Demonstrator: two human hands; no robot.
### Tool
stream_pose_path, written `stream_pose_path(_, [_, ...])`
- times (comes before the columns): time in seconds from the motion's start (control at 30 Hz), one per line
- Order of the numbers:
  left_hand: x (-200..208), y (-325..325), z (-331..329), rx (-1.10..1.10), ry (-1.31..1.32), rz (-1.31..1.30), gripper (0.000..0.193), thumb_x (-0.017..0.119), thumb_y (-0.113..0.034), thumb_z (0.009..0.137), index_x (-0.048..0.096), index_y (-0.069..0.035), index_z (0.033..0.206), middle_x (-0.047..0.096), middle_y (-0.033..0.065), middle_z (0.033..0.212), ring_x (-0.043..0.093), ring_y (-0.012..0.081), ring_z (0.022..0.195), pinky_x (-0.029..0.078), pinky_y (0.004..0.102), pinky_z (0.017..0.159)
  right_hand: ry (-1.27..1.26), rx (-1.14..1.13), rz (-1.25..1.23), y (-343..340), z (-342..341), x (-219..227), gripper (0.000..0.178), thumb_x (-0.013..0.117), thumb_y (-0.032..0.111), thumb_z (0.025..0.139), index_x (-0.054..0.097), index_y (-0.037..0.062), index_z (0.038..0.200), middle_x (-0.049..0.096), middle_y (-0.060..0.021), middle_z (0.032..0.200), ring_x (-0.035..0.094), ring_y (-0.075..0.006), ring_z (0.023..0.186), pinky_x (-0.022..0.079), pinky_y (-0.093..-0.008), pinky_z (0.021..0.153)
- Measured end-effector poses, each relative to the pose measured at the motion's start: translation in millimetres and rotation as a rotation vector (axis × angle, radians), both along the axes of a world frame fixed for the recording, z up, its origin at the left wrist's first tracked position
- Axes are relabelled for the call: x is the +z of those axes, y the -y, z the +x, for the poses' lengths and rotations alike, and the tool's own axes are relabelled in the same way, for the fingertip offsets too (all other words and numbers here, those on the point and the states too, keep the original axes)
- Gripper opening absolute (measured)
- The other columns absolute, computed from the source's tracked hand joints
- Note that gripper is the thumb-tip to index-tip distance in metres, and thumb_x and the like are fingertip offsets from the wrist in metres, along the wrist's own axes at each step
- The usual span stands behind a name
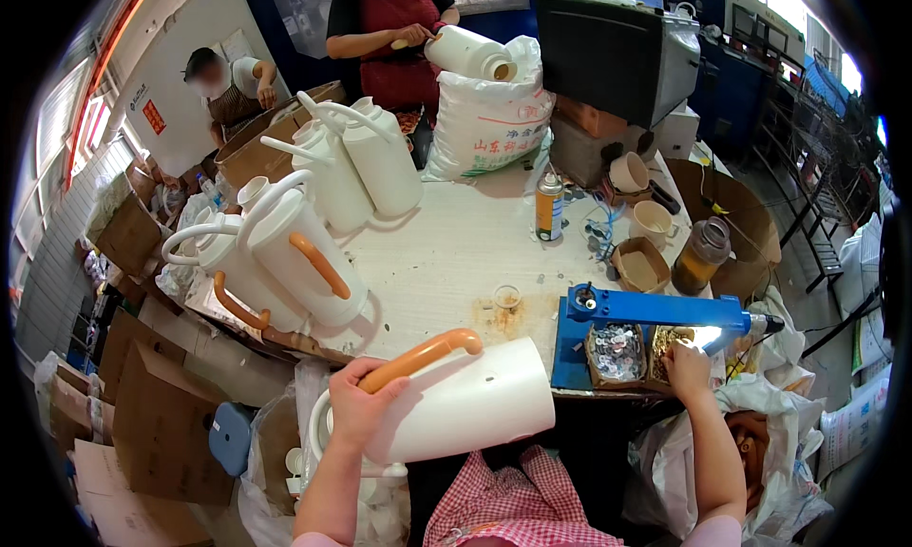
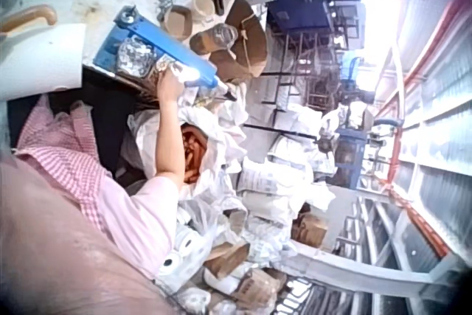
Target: The person assembles thermal flasks by attaching handles to the outer shells, picking small metal fasteners from a tray using a tool, and inserting them into the handle attachment points on the flasks.
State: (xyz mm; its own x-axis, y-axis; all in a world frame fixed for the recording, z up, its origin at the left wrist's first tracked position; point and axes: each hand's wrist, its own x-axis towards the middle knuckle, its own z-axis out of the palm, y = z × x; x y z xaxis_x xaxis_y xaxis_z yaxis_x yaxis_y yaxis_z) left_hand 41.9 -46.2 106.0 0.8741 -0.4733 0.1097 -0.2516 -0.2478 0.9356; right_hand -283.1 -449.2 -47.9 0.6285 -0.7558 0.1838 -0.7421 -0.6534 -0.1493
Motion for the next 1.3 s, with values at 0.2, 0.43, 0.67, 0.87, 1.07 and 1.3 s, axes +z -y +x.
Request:
stream_pose_path(0.2, [-8,1,-1,-0.062,0.072,0.055,0.027,0.087,-0.005,0.075,0.072,0.003,0.095,0.072,0.0053,0.085,0.066,0.0097,0.076,0.055,0.0256,0.071,0.303,-0.035,-0.099,-3,-4,5,0.015,0.075,0.017,0.085,0.065,0.0054,0.087,0.069,-0.0132,0.075,0.067,-0.0339,0.071,0.050,-0.0458,0.067])
stream_pose_path(0.43, [-11,-2,-7,-0.118,0.100,0.034,0.028,0.087,-0.005,0.073,0.072,0.002,0.095,0.072,0.0051,0.085,0.066,0.0100,0.078,0.055,0.0260,0.073,0.607,-0.172,0.150,-23,-31,15,0.013,0.077,0.010,0.081,0.068,0.0006,0.083,0.066,-0.0095,0.066,0.063,-0.0209,0.059,0.049,-0.0342,0.059])
stream_pose_path(0.67, [-11,8,-7,0.003,0.129,0.082,0.029,0.084,0.003,0.069,0.070,0.000,0.094,0.069,0.0032,0.088,0.065,0.0121,0.081,0.054,0.0276,0.075,0.910,-0.035,0.380,-61,33,101,0.018,0.070,0.011,0.093,0.066,-0.0021,0.082,0.068,-0.0063,0.073,0.061,-0.0101,0.064,0.049,-0.0250,0.062])
stream_pose_path(0.87, [-15,10,-1,-0.107,0.191,0.028,0.029,0.085,-0.001,0.070,0.068,0.002,0.094,0.066,0.0042,0.083,0.060,0.0109,0.075,0.051,0.0254,0.071,1.078,0.257,0.589,-38,143,132,0.010,0.067,0.007,0.095,0.069,-0.0032,0.095,0.071,-0.0048,0.083,0.065,-0.0088,0.076,0.051,-0.0231,0.070])
stream_pose_path(1.07, [-24,-4,-6,-0.113,0.164,-0.024,0.031,0.086,-0.004,0.071,0.068,0.002,0.095,0.068,0.0054,0.087,0.061,0.0124,0.078,0.051,0.0257,0.075,0.978,0.374,0.723,-41,162,121,0.013,0.067,0.009,0.096,0.070,-0.0036,0.095,0.074,-0.0053,0.085,0.065,-0.0076,0.078,0.052,-0.0232,0.072])
stream_pose_path(1.3, [-28,-14,7,-0.093,0.138,-0.061,0.036,0.089,-0.012,0.073,0.067,0.003,0.098,0.067,0.0047,0.089,0.060,0.0120,0.080,0.049,0.0252,0.076,0.827,0.422,0.740,-38,162,126,0.014,0.065,0.011,0.099,0.070,-0.0022,0.097,0.074,-0.0064,0.092,0.067,-0.0091,0.081,0.055,-0.0257,0.075])
